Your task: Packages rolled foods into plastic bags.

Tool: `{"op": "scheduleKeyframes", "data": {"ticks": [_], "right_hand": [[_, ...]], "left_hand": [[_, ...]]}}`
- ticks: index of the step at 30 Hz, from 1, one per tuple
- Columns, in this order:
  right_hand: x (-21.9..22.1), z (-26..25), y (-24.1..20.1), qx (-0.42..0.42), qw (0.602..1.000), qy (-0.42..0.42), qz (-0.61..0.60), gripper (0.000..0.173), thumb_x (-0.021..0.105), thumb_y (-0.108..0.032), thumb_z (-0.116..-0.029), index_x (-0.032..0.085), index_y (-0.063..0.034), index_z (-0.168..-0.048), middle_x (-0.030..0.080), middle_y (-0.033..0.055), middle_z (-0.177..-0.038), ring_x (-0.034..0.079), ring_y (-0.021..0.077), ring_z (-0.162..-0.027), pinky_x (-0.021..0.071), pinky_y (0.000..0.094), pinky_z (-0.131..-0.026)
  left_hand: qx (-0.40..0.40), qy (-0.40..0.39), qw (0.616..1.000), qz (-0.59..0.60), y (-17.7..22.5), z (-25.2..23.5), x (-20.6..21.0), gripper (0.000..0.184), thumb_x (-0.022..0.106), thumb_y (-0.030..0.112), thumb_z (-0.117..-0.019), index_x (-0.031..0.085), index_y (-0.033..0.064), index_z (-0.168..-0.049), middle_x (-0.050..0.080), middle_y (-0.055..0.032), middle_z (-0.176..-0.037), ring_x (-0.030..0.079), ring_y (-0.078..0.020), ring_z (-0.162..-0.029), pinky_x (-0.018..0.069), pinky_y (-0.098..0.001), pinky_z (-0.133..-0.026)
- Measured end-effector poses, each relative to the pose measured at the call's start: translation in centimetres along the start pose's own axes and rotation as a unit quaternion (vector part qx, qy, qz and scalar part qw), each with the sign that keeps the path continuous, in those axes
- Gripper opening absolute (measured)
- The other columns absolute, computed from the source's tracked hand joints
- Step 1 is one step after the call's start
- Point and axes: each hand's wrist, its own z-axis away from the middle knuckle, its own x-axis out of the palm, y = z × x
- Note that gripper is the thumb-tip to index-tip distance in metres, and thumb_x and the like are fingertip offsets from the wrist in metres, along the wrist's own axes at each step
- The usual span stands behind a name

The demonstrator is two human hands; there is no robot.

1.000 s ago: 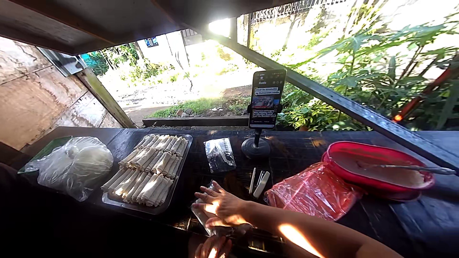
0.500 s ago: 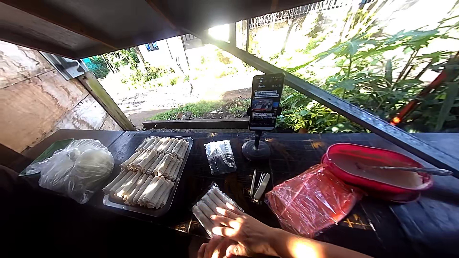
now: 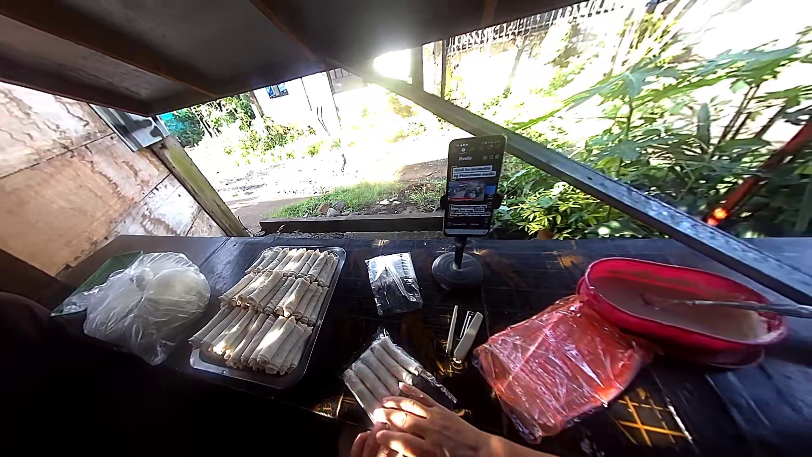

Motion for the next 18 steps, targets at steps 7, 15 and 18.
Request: {"op": "scheduleKeyframes", "data": {"ticks": [7, 15, 18], "right_hand": [[-0.5, 1.3, 0.8, 0.007, 1.0, -0.008, 0.007, 0.043, 0.046, -0.041, -0.107, 0.068, -0.0096, -0.126, 0.071, 0.0129, -0.125, 0.067, 0.0277, -0.12, 0.0511, 0.0398, -0.104], [-0.3, 1.5, 1.0, 0.012, 1.0, 0.011, 0.006, 0.041, 0.044, -0.038, -0.1084, 0.066, -0.0073, -0.124, 0.073, 0.0121, -0.116, 0.07, 0.0253, -0.111, 0.0534, 0.0363, -0.099], [-0.1, 1.5, 1.1, 0.01, 0.999, 0.021, 0.029, 0.042, 0.04, -0.039, -0.1094, 0.066, -0.0091, -0.12, 0.074, 0.0082, -0.102, 0.071, 0.0229, -0.103, 0.0541, 0.0357, -0.095]], "left_hand": [[-0.038, -0.015, 0.999, -0.011, 0.9, -0.2, 0.2, 0.023, 0.056, 0.007, -0.0991, 0.077, 0.0064, -0.092, 0.079, -0.0076, -0.101, 0.073, -0.0219, -0.104, 0.0481, -0.0407, -0.098], [-0.043, -0.009, 0.998, -0.04, 0.0, 0.2, 0.6, 0.028, 0.058, 0.025, -0.0985, 0.077, 0.0062, -0.089, 0.076, -0.0139, -0.099, 0.07, -0.0294, -0.106, 0.0515, -0.0348, -0.098], [-0.04, 0.011, 0.998, -0.037, -0.2, 0.7, 1.0, 0.024, 0.059, 0.021, -0.0982, 0.076, 0.0102, -0.085, 0.076, -0.0082, -0.091, 0.071, -0.024, -0.099, 0.051, -0.0323, -0.098]]}}
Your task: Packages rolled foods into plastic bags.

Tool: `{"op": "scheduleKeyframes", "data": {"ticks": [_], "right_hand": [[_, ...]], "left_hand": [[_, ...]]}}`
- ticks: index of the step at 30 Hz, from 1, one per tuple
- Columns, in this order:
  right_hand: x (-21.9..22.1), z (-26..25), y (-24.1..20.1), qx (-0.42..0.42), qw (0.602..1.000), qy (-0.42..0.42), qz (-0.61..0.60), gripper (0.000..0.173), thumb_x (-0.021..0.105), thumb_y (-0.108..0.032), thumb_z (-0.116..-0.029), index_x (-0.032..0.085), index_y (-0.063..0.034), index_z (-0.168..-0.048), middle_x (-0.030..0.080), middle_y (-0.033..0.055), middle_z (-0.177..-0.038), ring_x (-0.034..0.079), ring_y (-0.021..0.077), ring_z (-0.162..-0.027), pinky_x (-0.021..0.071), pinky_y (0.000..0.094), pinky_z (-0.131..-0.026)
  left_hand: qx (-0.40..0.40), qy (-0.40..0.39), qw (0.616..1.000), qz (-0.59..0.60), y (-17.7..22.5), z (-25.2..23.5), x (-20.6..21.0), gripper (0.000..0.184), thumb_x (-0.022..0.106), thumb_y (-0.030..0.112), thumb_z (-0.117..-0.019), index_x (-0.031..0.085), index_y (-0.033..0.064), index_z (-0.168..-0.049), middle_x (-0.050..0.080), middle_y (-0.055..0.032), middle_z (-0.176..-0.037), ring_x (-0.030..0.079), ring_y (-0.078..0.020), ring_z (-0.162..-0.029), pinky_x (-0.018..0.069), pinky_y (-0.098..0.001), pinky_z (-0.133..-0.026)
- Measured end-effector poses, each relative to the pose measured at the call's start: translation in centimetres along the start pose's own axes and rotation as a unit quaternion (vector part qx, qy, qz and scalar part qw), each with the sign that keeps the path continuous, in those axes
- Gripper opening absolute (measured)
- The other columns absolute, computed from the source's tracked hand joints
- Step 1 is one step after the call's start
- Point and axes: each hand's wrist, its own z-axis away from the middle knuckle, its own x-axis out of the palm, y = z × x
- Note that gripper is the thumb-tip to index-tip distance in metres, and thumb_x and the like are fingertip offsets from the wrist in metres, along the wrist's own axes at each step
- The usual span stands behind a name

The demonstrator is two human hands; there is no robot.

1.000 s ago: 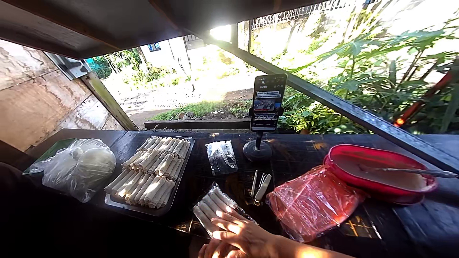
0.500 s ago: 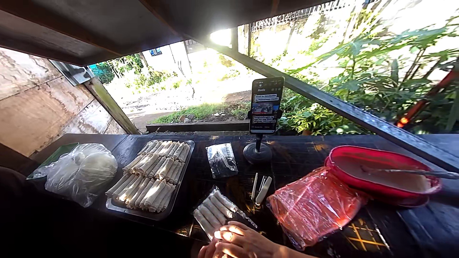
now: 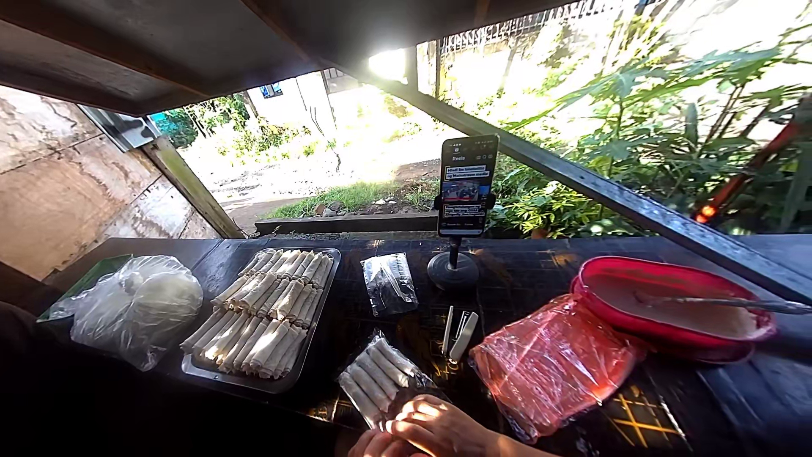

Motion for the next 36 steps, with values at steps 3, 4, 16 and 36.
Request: {"op": "scheduleKeyframes", "data": {"ticks": [3, 4, 16, 36], "right_hand": [[0.0, 0.0, 0.0, 0.001, 1.0, 0.006, 0.016, 0.038, 0.041, -0.037, -0.1082, 0.068, -0.0112, -0.118, 0.073, 0.0055, -0.093, 0.07, 0.0216, -0.096, 0.0542, 0.0356, -0.09], [0.1, 0.1, 0.0, 0.001, 1.0, 0.007, 0.017, 0.036, 0.042, -0.035, -0.1077, 0.068, -0.0112, -0.117, 0.073, 0.0052, -0.092, 0.07, 0.0215, -0.095, 0.0543, 0.0356, -0.088], [0.0, 0.1, 0.2, -0.002, 1.0, 0.012, 0.013, 0.038, 0.042, -0.038, -0.1076, 0.069, -0.0113, -0.113, 0.071, 0.0047, -0.087, 0.07, 0.0214, -0.091, 0.0538, 0.0342, -0.084], [-2.1, -1.8, 1.6, 0.08, 0.976, 0.151, 0.133, 0.021, 0.053, -0.019, -0.101, 0.07, -0.0187, -0.087, 0.073, -0.0053, -0.088, 0.067, 0.0114, -0.097, 0.0469, 0.0309, -0.099]], "left_hand": [[0.001, -0.001, 1.0, 0.011, -0.2, 0.4, 0.1, 0.022, 0.058, 0.013, -0.0997, 0.077, 0.0106, -0.087, 0.076, -0.0051, -0.09, 0.071, -0.0196, -0.097, 0.05, -0.0316, -0.1], [0.004, 0.002, 1.0, 0.017, -0.3, 0.4, 0.1, 0.022, 0.059, 0.013, -0.0988, 0.076, 0.0105, -0.085, 0.076, -0.0051, -0.088, 0.071, -0.0192, -0.096, 0.0502, -0.0306, -0.099], [0.001, -0.007, 1.0, 0.024, 0.0, -0.3, 0.0, 0.019, 0.063, 0.015, -0.0937, 0.076, 0.0116, -0.08, 0.073, -0.0048, -0.083, 0.069, -0.0194, -0.095, 0.0514, -0.0271, -0.095], [0.0, 0.066, 0.996, 0.052, -1.4, -4.9, -3.6, 0.019, 0.067, 0.023, -0.0968, 0.075, 0.0129, -0.083, 0.072, 0.0015, -0.081, 0.066, -0.0091, -0.095, 0.0465, -0.0213, -0.092]]}}
